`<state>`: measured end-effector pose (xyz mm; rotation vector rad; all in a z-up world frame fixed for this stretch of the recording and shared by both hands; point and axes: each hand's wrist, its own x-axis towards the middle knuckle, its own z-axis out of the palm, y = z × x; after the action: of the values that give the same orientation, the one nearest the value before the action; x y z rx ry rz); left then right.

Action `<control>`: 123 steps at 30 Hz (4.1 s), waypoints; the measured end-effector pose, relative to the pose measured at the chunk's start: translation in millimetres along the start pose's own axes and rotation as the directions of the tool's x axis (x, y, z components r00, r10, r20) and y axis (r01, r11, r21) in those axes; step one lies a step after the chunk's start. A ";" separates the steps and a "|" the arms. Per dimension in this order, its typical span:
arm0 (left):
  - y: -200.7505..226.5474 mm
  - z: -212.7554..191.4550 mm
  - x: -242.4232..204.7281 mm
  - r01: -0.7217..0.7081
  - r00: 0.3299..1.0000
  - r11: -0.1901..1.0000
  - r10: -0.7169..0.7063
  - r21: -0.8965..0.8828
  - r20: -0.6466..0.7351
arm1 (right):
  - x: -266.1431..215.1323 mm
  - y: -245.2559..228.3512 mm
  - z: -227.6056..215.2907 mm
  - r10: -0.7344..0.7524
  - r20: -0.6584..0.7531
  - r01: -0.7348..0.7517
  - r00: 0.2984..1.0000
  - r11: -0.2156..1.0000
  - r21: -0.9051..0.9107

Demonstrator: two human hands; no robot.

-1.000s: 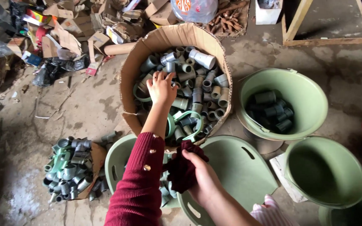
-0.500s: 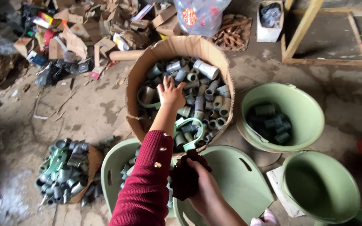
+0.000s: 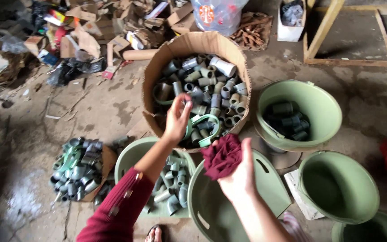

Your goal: The person sits on the floor and repeatedly picks up small gray plastic pipe fittings from a cardboard box. Using a maroon cloth, they wipe each fitting and place it into a green plastic basin. The process is repeated continuously throughout the clip.

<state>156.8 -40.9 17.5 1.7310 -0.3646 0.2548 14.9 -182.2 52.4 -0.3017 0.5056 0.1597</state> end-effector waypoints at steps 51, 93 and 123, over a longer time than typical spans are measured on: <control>49.4 -68.5 -240.1 0.018 0.999 0.957 -0.007 0.289 -0.041 | -50.4 119.7 -39.2 -0.326 0.619 0.644 0.714 -0.040 -0.764; 51.3 -73.9 -239.4 -0.136 0.965 0.981 0.163 0.140 -0.205 | -76.6 114.3 -4.8 -0.047 0.117 0.124 0.992 0.534 -0.836; 77.3 -89.0 -230.9 -0.038 0.999 0.994 0.039 -0.099 0.009 | -58.4 88.8 -37.1 0.083 0.598 0.591 0.797 0.092 -0.801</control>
<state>-83.3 57.0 20.1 1.6302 -0.4123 0.2507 -72.2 -114.8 28.9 -1.7007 -0.3511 0.1807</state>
